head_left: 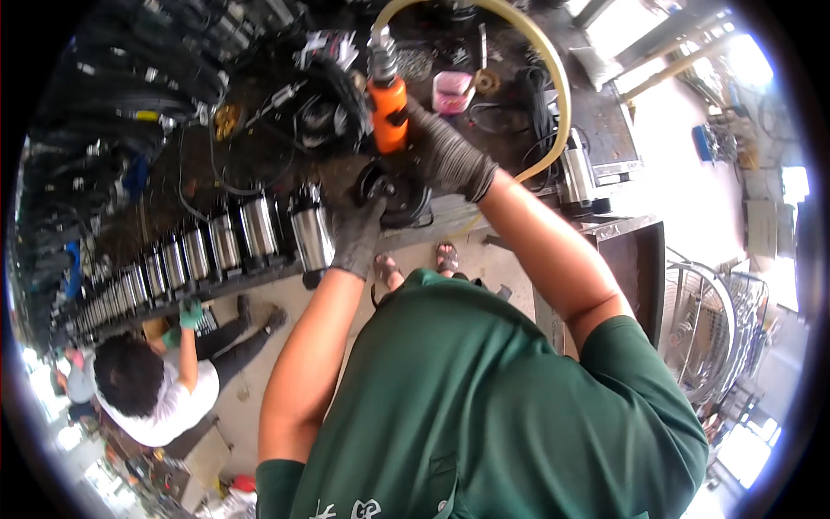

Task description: The person disassembles and reassembles a pump mechanism by removing internal components, applying lubricant inside the housing with a brush, reinserting the seals and bearing assembly by hand, and securing the fasteners with a pneumatic screwdriver and a wrench.

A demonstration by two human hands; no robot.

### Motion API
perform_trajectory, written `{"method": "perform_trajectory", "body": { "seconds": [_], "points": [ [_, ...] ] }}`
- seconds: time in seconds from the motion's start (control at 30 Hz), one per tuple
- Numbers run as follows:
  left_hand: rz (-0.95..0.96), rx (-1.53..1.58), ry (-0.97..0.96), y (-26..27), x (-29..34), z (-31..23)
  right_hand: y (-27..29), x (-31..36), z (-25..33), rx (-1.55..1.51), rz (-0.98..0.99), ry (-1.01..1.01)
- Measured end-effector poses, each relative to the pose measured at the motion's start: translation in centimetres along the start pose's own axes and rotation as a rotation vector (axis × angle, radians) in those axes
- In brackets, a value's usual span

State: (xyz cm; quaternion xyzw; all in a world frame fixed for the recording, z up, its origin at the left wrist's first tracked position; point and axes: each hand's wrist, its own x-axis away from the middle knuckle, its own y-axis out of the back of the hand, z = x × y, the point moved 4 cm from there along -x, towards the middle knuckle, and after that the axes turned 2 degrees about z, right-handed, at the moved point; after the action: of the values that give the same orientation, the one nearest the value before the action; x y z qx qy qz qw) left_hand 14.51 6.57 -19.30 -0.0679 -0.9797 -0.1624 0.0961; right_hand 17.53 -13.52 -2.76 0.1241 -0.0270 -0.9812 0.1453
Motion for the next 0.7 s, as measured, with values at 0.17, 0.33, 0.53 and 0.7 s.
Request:
{"method": "perform_trajectory", "body": {
  "seconds": [0.17,0.33,0.53,0.7],
  "points": [
    [0.058,0.147,0.019,-0.2,0.7,-2.4,2.5,1.8,3.2,-0.495,-0.284,-0.046],
    [0.034,0.340,0.072,-0.2,1.4,-4.0,9.3,5.1,-1.8,-0.612,-0.659,-0.300],
    [0.023,0.144,0.087,0.2,0.4,-1.5,10.8,13.6,-24.0,-1.174,-0.747,-0.495],
    [0.053,0.175,0.189,0.9,1.5,-1.9,5.4,12.5,-27.5,-1.379,-0.975,-0.674]
  ]
}}
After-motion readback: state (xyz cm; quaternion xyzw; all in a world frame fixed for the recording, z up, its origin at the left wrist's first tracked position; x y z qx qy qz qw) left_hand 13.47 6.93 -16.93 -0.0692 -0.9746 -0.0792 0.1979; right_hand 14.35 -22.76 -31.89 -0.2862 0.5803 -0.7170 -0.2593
